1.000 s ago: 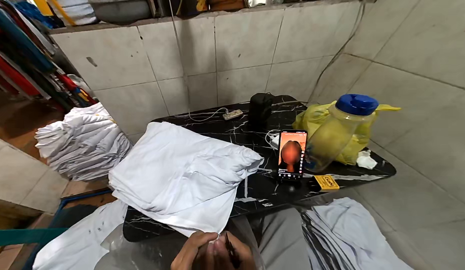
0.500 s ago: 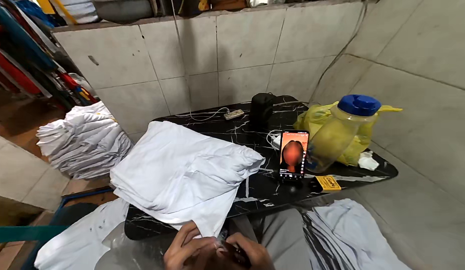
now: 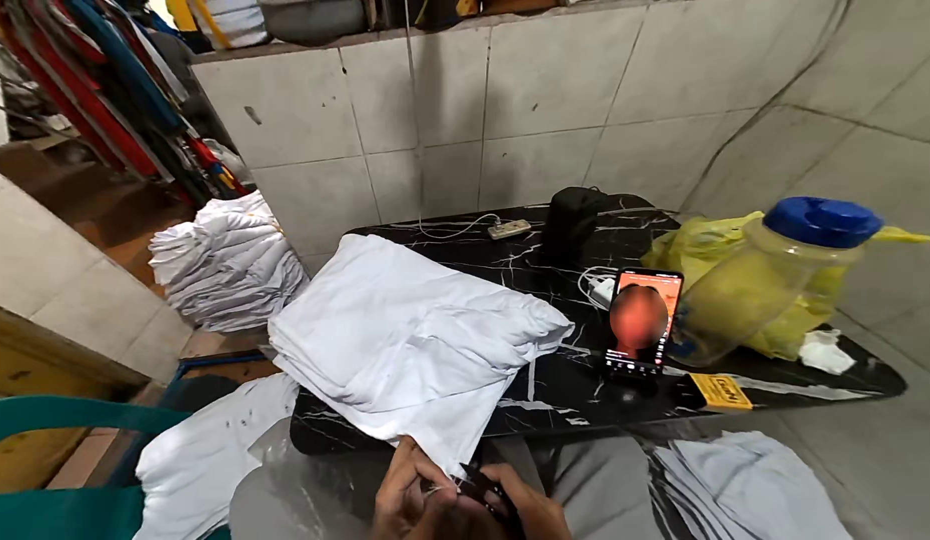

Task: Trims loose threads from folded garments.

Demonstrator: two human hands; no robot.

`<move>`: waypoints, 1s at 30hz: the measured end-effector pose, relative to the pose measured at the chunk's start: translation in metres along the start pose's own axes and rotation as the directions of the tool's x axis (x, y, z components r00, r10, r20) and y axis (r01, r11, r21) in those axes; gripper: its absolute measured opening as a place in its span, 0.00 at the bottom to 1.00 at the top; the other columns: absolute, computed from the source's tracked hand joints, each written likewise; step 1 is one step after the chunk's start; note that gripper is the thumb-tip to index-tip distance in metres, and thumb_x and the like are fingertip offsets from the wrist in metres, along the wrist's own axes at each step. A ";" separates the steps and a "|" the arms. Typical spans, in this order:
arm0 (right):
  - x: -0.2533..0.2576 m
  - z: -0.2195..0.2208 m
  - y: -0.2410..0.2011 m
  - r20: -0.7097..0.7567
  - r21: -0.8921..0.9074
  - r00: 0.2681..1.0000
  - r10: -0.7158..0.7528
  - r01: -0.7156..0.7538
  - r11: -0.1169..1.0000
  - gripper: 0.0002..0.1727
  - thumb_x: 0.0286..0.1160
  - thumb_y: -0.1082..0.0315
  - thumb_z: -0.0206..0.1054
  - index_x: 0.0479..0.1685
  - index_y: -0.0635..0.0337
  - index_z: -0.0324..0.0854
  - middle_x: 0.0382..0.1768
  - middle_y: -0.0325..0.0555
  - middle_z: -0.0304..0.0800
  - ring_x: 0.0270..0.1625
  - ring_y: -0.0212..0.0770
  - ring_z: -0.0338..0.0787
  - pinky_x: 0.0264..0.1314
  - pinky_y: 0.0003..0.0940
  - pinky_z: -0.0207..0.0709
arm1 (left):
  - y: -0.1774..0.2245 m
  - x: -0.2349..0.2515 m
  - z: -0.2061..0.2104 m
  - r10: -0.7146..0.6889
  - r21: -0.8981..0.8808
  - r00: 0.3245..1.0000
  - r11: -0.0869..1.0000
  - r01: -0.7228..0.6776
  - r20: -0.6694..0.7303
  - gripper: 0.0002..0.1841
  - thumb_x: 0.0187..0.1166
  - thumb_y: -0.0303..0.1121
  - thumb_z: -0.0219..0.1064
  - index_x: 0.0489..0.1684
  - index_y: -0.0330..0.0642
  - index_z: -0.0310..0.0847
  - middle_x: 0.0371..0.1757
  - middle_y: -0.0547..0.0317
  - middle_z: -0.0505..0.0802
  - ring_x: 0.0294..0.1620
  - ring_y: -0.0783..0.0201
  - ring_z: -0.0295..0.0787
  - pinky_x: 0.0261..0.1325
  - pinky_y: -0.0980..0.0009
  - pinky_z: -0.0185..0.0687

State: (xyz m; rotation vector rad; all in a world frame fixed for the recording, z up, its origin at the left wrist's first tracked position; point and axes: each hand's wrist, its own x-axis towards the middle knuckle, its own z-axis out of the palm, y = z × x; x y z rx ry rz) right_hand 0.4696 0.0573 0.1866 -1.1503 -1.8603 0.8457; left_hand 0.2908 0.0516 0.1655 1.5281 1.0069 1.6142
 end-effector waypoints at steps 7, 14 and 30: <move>0.000 0.004 0.000 -0.186 -0.074 0.979 -0.077 0.064 0.995 0.15 0.83 0.62 0.67 0.47 0.69 0.88 0.26 0.51 0.92 0.24 0.38 0.89 0.29 0.35 0.85 | -0.003 0.000 -0.003 0.047 0.013 0.999 0.999 -0.047 0.006 0.05 0.82 0.42 0.70 0.41 0.56 0.86 0.54 0.73 0.86 0.62 0.77 0.80 0.67 0.77 0.76; 0.008 0.009 0.005 -0.253 0.092 0.965 -0.064 0.090 0.992 0.16 0.68 0.66 0.80 0.49 0.68 0.89 0.41 0.49 0.95 0.40 0.31 0.92 0.45 0.25 0.88 | 0.008 -0.003 -0.004 0.002 0.041 0.991 0.999 -0.008 0.137 0.03 0.78 0.32 0.73 0.41 0.44 0.87 0.59 0.58 0.84 0.57 0.77 0.86 0.58 0.79 0.89; -0.004 -0.002 0.017 -0.119 0.155 0.976 -0.185 0.202 0.967 0.09 0.71 0.70 0.77 0.44 0.66 0.89 0.39 0.51 0.91 0.42 0.33 0.91 0.46 0.25 0.86 | 0.005 -0.002 0.005 0.135 0.391 0.990 0.910 -0.136 0.030 0.03 0.74 0.31 0.77 0.40 0.48 0.94 0.44 0.58 0.92 0.42 0.77 0.88 0.46 0.83 0.87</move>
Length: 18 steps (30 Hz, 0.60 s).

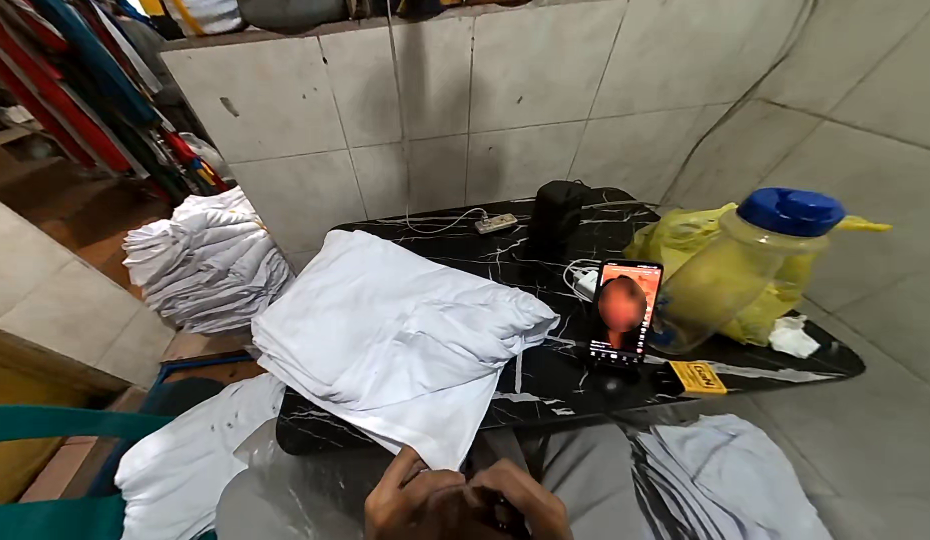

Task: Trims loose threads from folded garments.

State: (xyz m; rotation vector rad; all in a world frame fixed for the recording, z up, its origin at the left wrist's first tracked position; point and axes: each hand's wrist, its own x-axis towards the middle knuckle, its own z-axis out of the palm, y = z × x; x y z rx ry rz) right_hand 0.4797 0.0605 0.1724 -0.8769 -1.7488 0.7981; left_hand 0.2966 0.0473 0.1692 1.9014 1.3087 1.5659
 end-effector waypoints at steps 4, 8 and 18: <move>-0.001 -0.007 0.004 0.021 -0.167 0.999 0.046 -0.042 0.985 0.20 0.74 0.57 0.78 0.53 0.65 0.88 0.42 0.51 0.95 0.37 0.34 0.91 0.40 0.30 0.86 | -0.006 -0.003 -0.003 -0.045 -0.154 0.999 0.987 0.042 -0.015 0.02 0.80 0.31 0.71 0.43 0.46 0.86 0.43 0.63 0.88 0.40 0.78 0.87 0.39 0.84 0.87; 0.002 -0.004 -0.007 0.115 -0.253 0.986 0.125 -0.092 0.963 0.15 0.78 0.59 0.73 0.48 0.64 0.90 0.33 0.50 0.95 0.29 0.42 0.92 0.32 0.42 0.87 | -0.007 -0.005 -0.005 -0.057 -0.251 0.997 0.965 0.070 0.061 0.02 0.81 0.31 0.70 0.44 0.47 0.83 0.51 0.61 0.85 0.52 0.76 0.87 0.50 0.81 0.90; 0.015 0.034 -0.018 -0.134 -0.210 0.982 0.130 -0.156 0.965 0.21 0.68 0.55 0.81 0.43 0.66 0.87 0.36 0.50 0.88 0.32 0.35 0.86 0.32 0.28 0.83 | 0.001 -0.008 -0.006 -0.134 -0.323 0.988 0.935 0.150 0.073 0.07 0.91 0.45 0.56 0.47 0.56 0.71 0.56 0.72 0.82 0.56 0.83 0.80 0.58 0.83 0.79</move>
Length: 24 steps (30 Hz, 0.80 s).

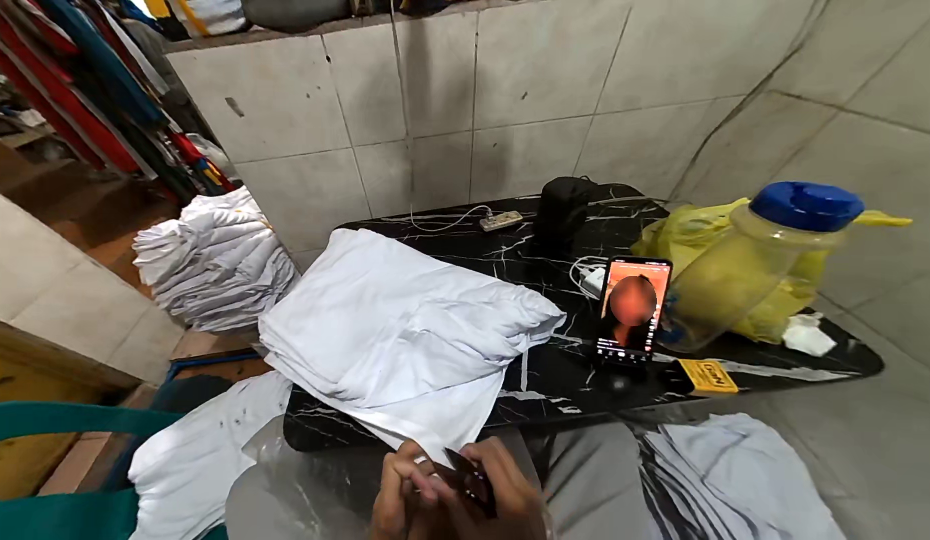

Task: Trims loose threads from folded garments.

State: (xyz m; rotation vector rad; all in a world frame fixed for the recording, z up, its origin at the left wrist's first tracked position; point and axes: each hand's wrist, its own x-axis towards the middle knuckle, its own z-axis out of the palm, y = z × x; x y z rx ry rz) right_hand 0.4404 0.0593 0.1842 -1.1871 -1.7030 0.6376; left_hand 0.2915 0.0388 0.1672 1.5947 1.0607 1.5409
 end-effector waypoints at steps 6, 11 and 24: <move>0.002 0.002 0.014 0.101 0.444 0.978 0.180 -0.206 0.872 0.05 0.74 0.76 0.71 0.44 0.68 0.88 0.36 0.42 0.93 0.33 0.26 0.88 0.38 0.22 0.84 | -0.001 -0.013 -0.020 -0.117 0.282 0.983 0.957 0.074 0.139 0.05 0.75 0.22 0.69 0.38 0.34 0.93 0.66 0.35 0.85 0.73 0.55 0.82 0.77 0.61 0.80; 0.001 -0.007 0.024 0.325 0.673 0.887 0.329 -0.461 0.579 0.06 0.77 0.76 0.68 0.47 0.62 0.88 0.22 0.31 0.86 0.17 0.20 0.73 0.18 0.18 0.67 | -0.010 -0.015 -0.019 0.059 0.406 0.997 0.911 -0.070 0.040 0.10 0.73 0.36 0.79 0.40 0.46 0.83 0.61 0.54 0.90 0.72 0.61 0.81 0.78 0.63 0.75; -0.004 -0.007 0.027 0.295 0.642 0.926 0.235 -0.374 0.669 0.05 0.79 0.74 0.68 0.47 0.62 0.86 0.29 0.31 0.87 0.20 0.19 0.74 0.21 0.16 0.68 | -0.017 -0.010 0.007 0.335 0.435 0.934 0.864 -0.253 -0.122 0.03 0.82 0.30 0.68 0.43 0.47 0.88 0.43 0.67 0.93 0.48 0.76 0.90 0.56 0.80 0.87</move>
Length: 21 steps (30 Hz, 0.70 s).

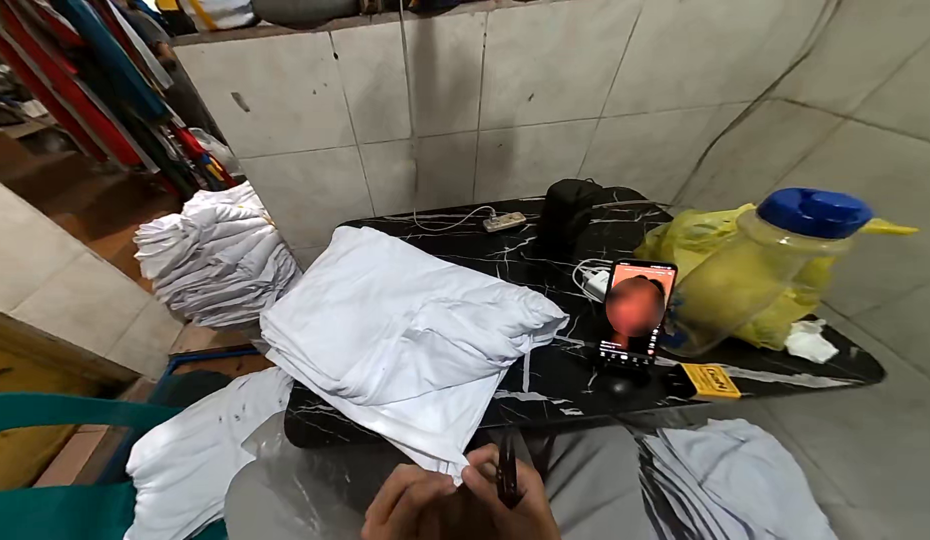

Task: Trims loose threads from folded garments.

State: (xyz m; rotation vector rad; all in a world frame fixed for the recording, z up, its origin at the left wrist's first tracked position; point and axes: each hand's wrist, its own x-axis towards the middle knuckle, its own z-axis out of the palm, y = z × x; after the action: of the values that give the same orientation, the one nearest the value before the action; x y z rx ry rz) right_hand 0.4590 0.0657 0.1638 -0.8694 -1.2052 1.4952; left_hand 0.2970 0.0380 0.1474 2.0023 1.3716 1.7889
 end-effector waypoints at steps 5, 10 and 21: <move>0.003 -0.004 0.011 0.051 -0.378 0.943 -0.329 0.323 0.868 0.09 0.77 0.70 0.72 0.46 0.68 0.87 0.39 0.48 0.90 0.37 0.29 0.87 0.42 0.23 0.83 | 0.008 -0.002 0.008 -0.211 -0.265 0.976 0.940 0.215 0.046 0.02 0.83 0.30 0.68 0.45 0.45 0.85 0.42 0.65 0.92 0.39 0.77 0.90 0.45 0.80 0.90; -0.005 -0.014 -0.010 0.043 -0.720 0.914 -0.403 0.308 0.622 0.22 0.72 0.53 0.78 0.52 0.63 0.90 0.38 0.49 0.91 0.34 0.33 0.88 0.34 0.27 0.83 | 0.006 -0.002 0.010 -0.197 -0.255 0.980 0.946 0.200 0.040 0.03 0.85 0.34 0.66 0.45 0.48 0.85 0.55 0.64 0.90 0.58 0.73 0.88 0.61 0.77 0.87; -0.011 0.011 -0.016 0.045 -0.889 0.873 -0.486 0.257 0.380 0.17 0.83 0.56 0.66 0.41 0.63 0.89 0.24 0.44 0.90 0.23 0.38 0.89 0.23 0.34 0.83 | 0.009 -0.002 0.002 -0.192 -0.222 0.980 0.954 0.200 0.055 0.03 0.85 0.30 0.65 0.46 0.45 0.84 0.59 0.60 0.94 0.59 0.70 0.92 0.62 0.74 0.89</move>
State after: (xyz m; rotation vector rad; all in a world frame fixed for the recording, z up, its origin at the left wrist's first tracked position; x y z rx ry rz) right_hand 0.4554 0.0520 0.1819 -1.2631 -1.8762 0.2576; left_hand 0.3043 0.0324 0.1510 1.7087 1.2434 1.7285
